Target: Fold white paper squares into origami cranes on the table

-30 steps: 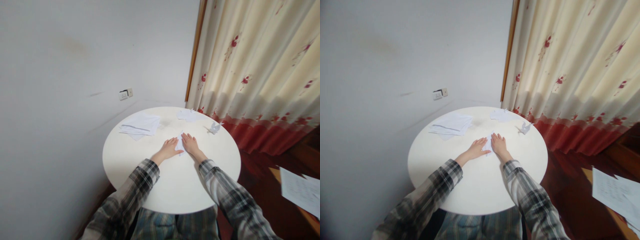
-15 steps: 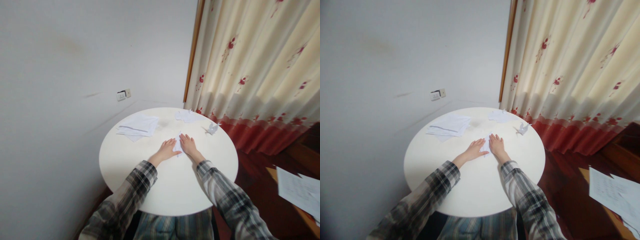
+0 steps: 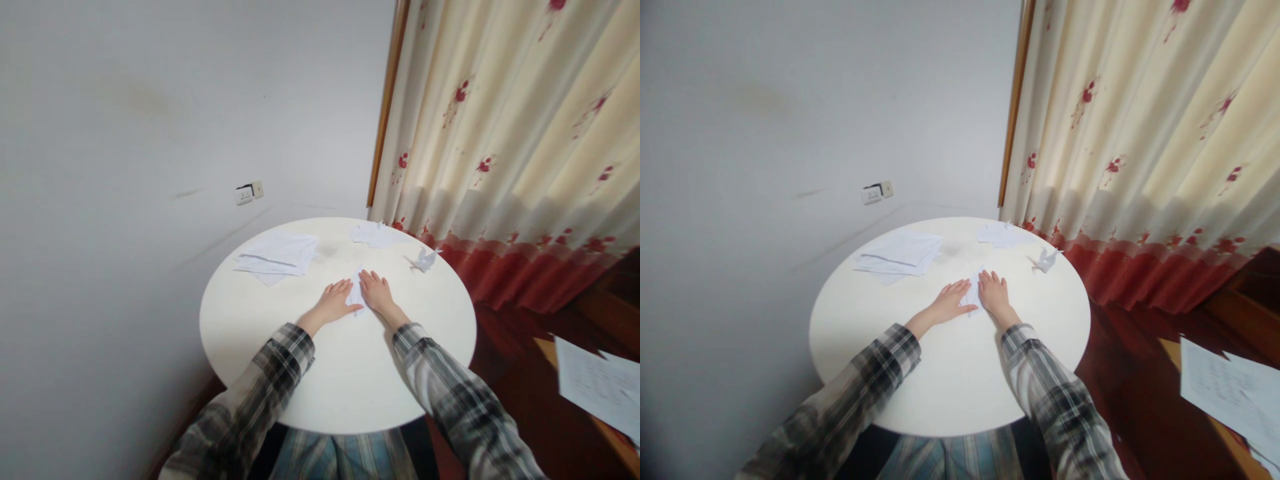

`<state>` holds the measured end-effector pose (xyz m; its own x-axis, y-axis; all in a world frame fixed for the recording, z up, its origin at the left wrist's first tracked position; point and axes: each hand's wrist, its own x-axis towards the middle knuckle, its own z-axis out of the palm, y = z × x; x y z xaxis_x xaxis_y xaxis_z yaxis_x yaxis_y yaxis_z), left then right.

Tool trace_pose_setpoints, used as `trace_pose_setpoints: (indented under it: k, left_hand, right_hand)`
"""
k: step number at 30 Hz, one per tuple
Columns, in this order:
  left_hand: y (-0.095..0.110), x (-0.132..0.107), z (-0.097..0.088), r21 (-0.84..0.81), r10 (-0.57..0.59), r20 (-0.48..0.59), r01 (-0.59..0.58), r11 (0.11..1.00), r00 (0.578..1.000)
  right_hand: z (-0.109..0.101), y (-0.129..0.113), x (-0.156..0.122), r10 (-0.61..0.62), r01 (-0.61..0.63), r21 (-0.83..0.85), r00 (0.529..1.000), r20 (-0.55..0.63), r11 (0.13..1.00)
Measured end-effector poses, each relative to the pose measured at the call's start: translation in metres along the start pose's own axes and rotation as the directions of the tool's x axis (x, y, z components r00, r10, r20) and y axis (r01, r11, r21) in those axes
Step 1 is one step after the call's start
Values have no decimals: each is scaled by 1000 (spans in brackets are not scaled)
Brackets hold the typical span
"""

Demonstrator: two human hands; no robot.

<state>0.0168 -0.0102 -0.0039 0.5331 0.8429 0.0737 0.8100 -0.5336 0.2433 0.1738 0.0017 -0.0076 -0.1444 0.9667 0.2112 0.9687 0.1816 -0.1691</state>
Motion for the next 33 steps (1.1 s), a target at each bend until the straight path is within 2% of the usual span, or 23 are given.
trace_pose_setpoints:
  k: [7,23,33]
  left_hand:
    - [4,-1,-5,-7,-14,28,14,1000,1000]
    - [2,4,-4,-21,-14,97,16,1000,995]
    - [0,5,-1,-5,-12,99,12,1000,995]
  right_hand:
    - [0,0,0,-4,4,6,1000,-20,1000]
    - [3,2,0,-14,15,10,999,-45,1000]
    - [2,1,-1,-9,8,-5,999,-43,1000]
